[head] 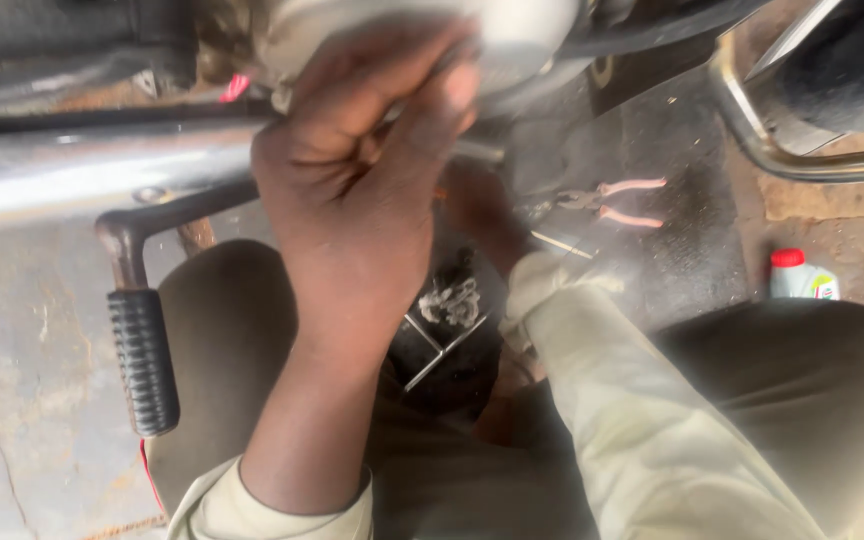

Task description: Repairing and servicing various engine components on a motorcycle.

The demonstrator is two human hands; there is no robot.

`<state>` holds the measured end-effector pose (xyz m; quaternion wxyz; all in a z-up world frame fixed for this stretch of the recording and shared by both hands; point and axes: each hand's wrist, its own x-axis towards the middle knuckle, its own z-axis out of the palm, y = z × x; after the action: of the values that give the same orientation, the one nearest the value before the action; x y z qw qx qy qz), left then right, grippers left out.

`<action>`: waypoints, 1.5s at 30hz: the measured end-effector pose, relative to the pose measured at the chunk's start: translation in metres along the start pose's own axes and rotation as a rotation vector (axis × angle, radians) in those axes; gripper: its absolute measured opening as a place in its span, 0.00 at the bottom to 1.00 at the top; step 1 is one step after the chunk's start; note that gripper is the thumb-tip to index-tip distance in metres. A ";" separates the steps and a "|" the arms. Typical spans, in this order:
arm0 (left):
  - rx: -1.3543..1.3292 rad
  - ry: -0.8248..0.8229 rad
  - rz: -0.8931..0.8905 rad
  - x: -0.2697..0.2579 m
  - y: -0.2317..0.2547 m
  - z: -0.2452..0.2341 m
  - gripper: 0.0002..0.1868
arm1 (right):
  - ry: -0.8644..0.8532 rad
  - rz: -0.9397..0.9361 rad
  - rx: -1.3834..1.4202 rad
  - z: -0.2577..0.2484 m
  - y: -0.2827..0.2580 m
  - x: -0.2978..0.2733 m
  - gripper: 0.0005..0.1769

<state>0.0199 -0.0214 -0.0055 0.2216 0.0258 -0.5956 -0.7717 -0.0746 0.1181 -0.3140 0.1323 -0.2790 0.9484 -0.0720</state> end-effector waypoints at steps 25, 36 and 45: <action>-0.370 -0.080 -0.294 0.003 0.006 0.016 0.12 | 0.050 -0.351 0.865 -0.330 -0.001 -0.200 0.15; -0.899 -0.107 -0.606 -0.005 0.005 0.013 0.13 | 0.561 -0.295 1.721 -0.304 0.009 -0.195 0.16; -0.903 -0.055 -0.648 -0.003 -0.002 0.004 0.14 | 0.579 -0.085 1.728 -0.292 0.002 -0.186 0.17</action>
<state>0.0206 -0.0160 -0.0071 -0.0536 0.0900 -0.1727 -0.9794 -0.0099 0.2400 0.0038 0.0492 -0.0887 0.5494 -0.8294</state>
